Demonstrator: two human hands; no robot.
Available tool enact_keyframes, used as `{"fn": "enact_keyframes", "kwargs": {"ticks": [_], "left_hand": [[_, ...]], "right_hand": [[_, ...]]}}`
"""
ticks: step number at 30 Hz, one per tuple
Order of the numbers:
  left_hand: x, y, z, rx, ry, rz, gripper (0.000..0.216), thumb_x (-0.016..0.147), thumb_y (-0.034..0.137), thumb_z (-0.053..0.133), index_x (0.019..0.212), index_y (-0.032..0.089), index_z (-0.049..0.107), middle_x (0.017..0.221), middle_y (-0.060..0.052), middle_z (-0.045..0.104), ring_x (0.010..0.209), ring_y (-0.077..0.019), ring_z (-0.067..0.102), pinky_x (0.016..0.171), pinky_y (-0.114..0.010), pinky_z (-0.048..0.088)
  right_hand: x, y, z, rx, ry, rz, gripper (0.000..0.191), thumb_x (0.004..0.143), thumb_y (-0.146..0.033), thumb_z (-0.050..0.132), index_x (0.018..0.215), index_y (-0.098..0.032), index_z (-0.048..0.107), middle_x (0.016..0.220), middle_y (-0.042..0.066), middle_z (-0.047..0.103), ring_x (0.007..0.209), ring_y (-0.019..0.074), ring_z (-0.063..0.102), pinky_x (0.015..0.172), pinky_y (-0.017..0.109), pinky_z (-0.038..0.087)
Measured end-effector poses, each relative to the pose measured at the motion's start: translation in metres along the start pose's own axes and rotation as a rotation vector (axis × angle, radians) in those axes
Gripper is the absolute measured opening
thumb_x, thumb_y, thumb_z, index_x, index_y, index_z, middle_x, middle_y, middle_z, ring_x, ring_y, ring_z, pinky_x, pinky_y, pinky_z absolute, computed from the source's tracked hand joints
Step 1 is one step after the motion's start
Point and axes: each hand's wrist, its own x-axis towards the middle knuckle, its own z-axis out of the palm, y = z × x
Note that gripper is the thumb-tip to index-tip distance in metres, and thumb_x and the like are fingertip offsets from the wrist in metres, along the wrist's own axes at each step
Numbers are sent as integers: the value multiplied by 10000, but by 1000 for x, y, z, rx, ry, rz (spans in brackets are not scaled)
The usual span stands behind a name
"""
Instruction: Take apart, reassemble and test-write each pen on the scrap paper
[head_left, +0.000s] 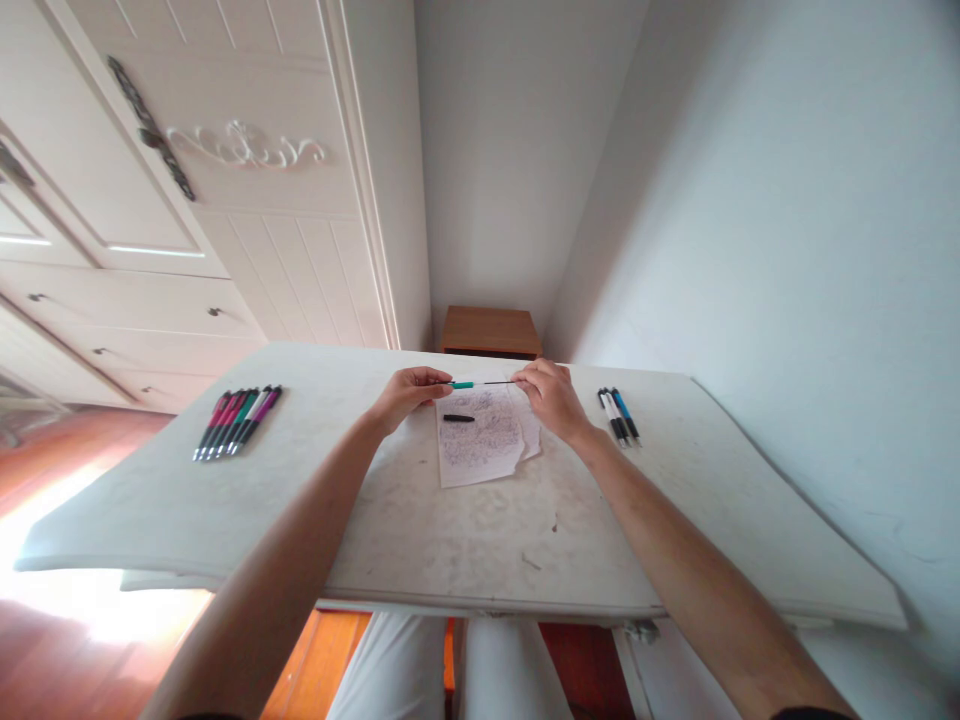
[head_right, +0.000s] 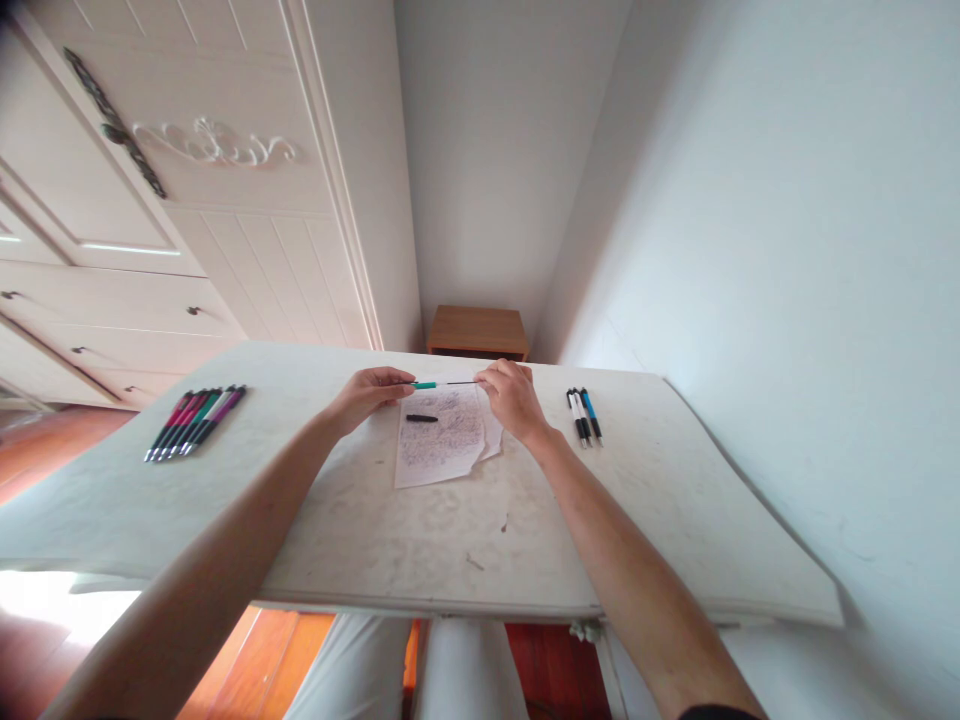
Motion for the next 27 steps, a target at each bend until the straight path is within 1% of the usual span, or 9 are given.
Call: {"fn": "enact_keyframes", "kwargs": {"ticks": [8, 15, 18, 21, 27], "left_hand": [[-1, 0, 1, 12, -8, 1, 433, 527, 417, 867, 863, 170, 751, 728, -31, 678, 622, -129, 549, 564, -259, 383], [-2, 1, 6, 29, -34, 22, 408, 549, 402, 862, 863, 166, 748, 689, -14, 665, 589, -106, 509, 551, -250, 355], [-3, 2, 11, 16, -42, 42, 412, 542, 397, 866, 856, 159, 746, 695, -23, 676, 608, -121, 535, 572, -261, 379], [-4, 3, 14, -2, -22, 75, 420, 526, 409, 872, 838, 160, 742, 724, -35, 691, 646, -145, 572, 599, -276, 417], [-3, 3, 15, -9, -8, 87, 431, 517, 417, 880, 833, 160, 739, 727, -35, 698, 676, -164, 603, 646, -300, 456]], "right_hand": [[-1, -5, 1, 21, -26, -27, 193, 929, -184, 534, 920, -231, 721, 909, 51, 673, 916, 210, 603, 869, 385, 384], [-1, -11, 4, 25, -34, -68, 155, 923, -200, 571, 929, -212, 725, 902, 49, 669, 900, 202, 605, 862, 372, 385], [-1, -15, 6, 33, -33, -69, 163, 929, -202, 564, 936, -225, 725, 898, 47, 673, 901, 199, 606, 857, 367, 388], [0, -17, 5, 63, -32, -52, 178, 931, -205, 555, 935, -243, 728, 898, 47, 678, 896, 201, 612, 857, 365, 403], [1, -21, 3, 143, -13, -6, 181, 915, -211, 552, 896, -231, 731, 875, 56, 682, 880, 213, 621, 832, 364, 447]]}}
